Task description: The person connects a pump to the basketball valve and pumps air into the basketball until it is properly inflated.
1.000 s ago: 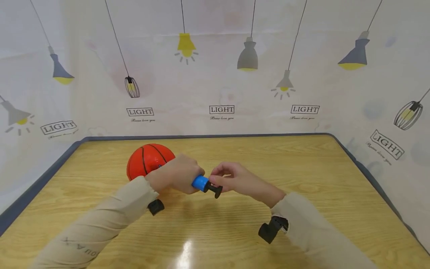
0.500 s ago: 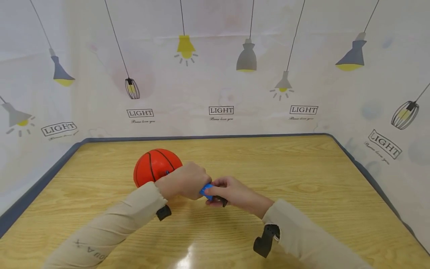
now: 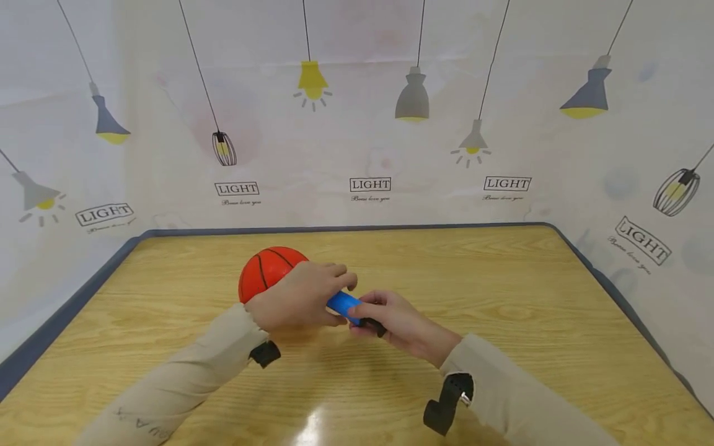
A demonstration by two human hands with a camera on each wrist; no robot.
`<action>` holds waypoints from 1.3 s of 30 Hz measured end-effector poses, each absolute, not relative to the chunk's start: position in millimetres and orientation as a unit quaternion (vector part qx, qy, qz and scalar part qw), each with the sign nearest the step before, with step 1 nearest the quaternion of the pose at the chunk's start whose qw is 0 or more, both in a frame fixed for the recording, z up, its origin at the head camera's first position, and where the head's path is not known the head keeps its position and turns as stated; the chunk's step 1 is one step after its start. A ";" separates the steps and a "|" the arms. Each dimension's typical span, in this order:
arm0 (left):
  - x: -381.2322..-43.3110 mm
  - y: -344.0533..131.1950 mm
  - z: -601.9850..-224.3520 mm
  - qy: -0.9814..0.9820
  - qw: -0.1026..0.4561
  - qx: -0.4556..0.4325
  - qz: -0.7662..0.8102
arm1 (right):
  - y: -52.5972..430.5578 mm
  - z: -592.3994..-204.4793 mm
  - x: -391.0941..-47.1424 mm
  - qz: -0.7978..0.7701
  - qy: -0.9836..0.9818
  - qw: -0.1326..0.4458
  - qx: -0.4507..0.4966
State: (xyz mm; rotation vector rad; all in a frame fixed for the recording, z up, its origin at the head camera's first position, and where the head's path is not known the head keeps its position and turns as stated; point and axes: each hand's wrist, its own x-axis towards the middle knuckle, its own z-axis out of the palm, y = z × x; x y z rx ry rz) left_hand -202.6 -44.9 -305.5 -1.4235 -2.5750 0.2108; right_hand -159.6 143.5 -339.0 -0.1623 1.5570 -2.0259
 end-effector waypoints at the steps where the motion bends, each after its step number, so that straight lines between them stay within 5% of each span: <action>1: -202.4 -49.6 -303.2 -0.873 0.107 -0.473 0.055 | 144.7 -337.8 -159.5 -0.760 0.582 0.283 -0.060; 15: -210.6 -108.9 -320.4 -0.848 0.344 -0.328 -0.233 | 164.8 -308.9 -162.1 -0.786 0.572 0.228 -0.053; 24: -220.1 -92.3 -350.6 -0.842 0.345 -0.208 -0.359 | 160.2 -310.3 -157.9 -0.766 0.600 0.214 -0.091; 39: -225.6 -90.8 -358.9 -0.822 0.411 -0.254 -0.301 | 165.3 -318.7 -150.3 -0.690 0.672 0.215 -0.162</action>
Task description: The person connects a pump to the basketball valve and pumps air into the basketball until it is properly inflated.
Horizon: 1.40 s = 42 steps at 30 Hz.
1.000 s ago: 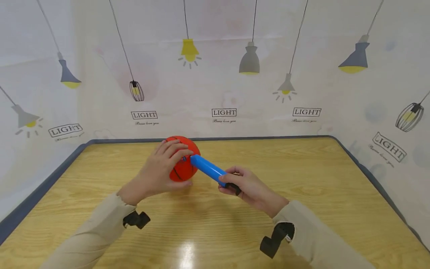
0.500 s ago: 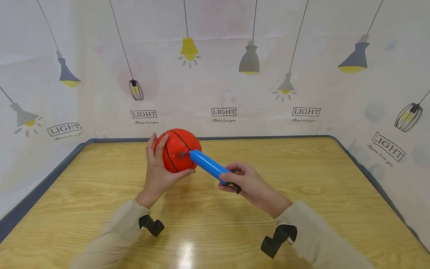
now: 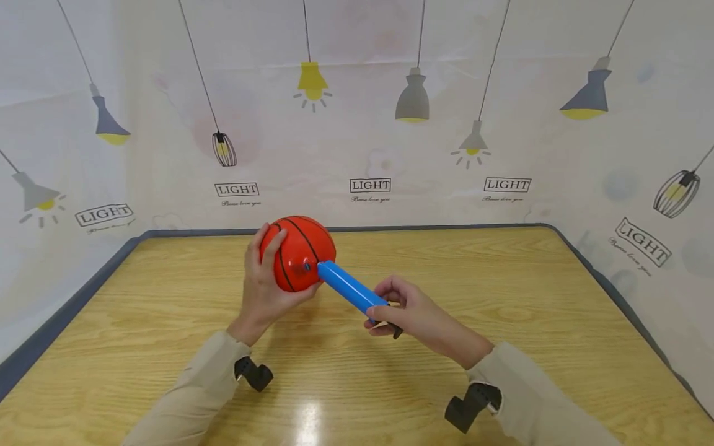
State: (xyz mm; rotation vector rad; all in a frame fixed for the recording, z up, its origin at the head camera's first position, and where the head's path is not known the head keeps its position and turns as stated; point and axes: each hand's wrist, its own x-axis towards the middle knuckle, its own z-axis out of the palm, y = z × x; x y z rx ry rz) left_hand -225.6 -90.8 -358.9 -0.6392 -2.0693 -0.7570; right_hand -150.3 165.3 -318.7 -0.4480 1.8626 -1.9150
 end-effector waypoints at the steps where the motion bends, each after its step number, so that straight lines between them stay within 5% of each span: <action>1: -225.3 -91.7 -358.2 -0.820 0.416 -0.261 -0.295 | 166.0 -318.4 -150.1 -0.684 0.675 0.220 -0.170; 10: -229.8 -101.0 -361.1 -0.808 0.424 -0.319 -0.256 | 161.8 -319.0 -159.3 -0.661 0.663 0.305 -0.174; 23: -231.0 -94.7 -363.6 -0.860 0.325 -0.330 -0.215 | 143.1 -330.9 -166.2 -0.692 0.659 0.275 -0.103; 36: -221.7 -73.6 -357.2 -0.864 0.329 -0.219 -0.312 | 135.2 -323.4 -161.4 -0.698 0.660 0.245 -0.132; 42: -221.7 -76.2 -351.0 -0.867 0.297 -0.250 -0.314 | 136.8 -326.0 -159.3 -0.696 0.658 0.250 -0.145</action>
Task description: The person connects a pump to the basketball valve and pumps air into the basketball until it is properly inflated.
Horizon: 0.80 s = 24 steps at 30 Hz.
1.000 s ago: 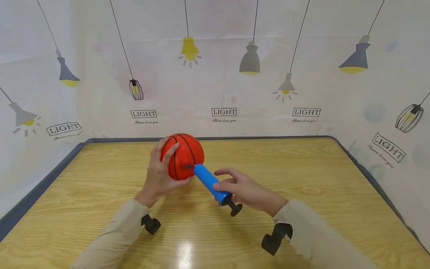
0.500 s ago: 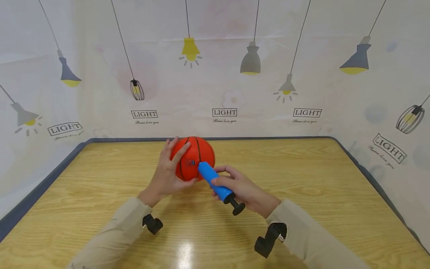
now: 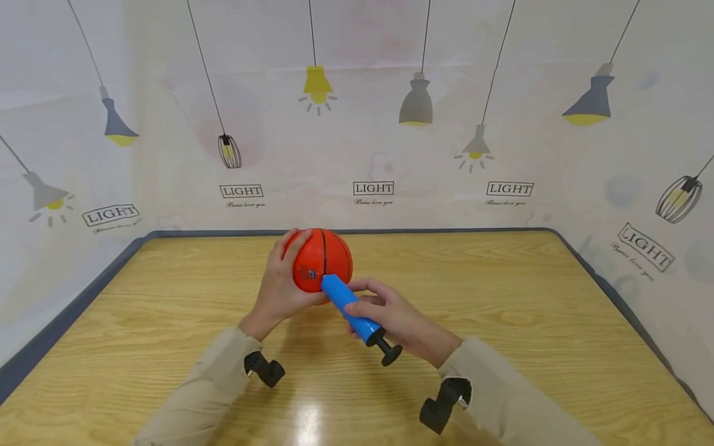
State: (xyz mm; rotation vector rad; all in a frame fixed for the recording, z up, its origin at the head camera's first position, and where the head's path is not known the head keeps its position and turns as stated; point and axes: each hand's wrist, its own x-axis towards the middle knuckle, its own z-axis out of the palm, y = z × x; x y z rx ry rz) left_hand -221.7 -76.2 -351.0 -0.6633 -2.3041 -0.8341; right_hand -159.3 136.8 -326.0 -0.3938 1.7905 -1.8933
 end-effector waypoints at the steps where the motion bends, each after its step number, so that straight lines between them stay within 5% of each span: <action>1: -221.8 -76.6 -350.6 -0.866 0.299 -0.255 -0.310 | 137.5 -326.8 -159.1 -0.698 0.653 0.256 -0.146; 9: -225.8 -76.7 -348.6 -0.847 0.355 -0.283 -0.275 | 135.9 -323.5 -158.8 -0.709 0.626 0.286 -0.152; 18: -233.8 -74.2 -363.1 -0.878 0.323 -0.269 -0.230 | 128.8 -329.4 -163.1 -0.705 0.642 0.285 -0.094; 24: -233.5 -68.7 -362.2 -0.837 0.411 -0.283 -0.225 | 129.6 -327.3 -164.6 -0.716 0.639 0.254 -0.119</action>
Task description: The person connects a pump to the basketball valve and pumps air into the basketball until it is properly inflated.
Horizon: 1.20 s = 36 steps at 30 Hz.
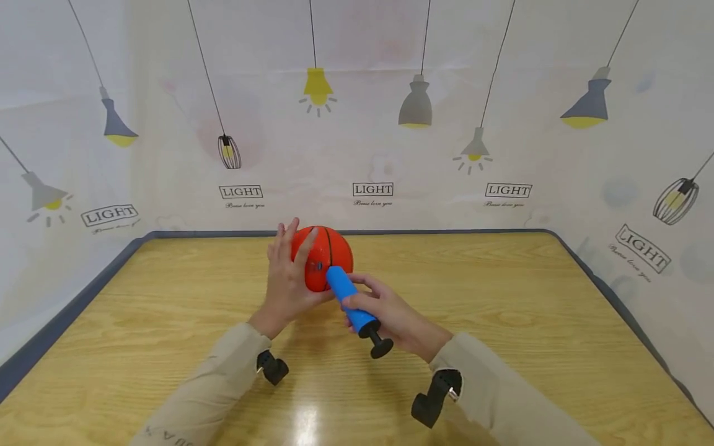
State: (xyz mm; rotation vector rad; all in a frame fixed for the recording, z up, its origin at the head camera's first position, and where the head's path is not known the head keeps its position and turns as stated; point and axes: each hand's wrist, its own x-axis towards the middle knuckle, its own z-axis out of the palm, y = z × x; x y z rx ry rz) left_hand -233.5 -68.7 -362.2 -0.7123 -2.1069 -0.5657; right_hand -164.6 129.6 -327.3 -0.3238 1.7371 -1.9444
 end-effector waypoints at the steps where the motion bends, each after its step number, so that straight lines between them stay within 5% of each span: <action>1: -232.8 -67.6 -363.2 -0.829 0.427 -0.280 -0.227 | 129.1 -326.4 -164.8 -0.717 0.638 0.252 -0.124; 15: -232.2 -71.7 -357.3 -0.794 0.449 -0.317 -0.260 | 128.1 -321.6 -156.6 -0.711 0.625 0.272 -0.173; 27: -230.1 -72.9 -345.6 -0.794 0.466 -0.356 -0.163 | 116.8 -306.5 -148.1 -0.729 0.618 0.282 -0.086; 36: -234.1 -70.9 -353.5 -0.753 0.490 -0.370 -0.236 | 114.6 -308.4 -146.5 -0.720 0.636 0.263 -0.087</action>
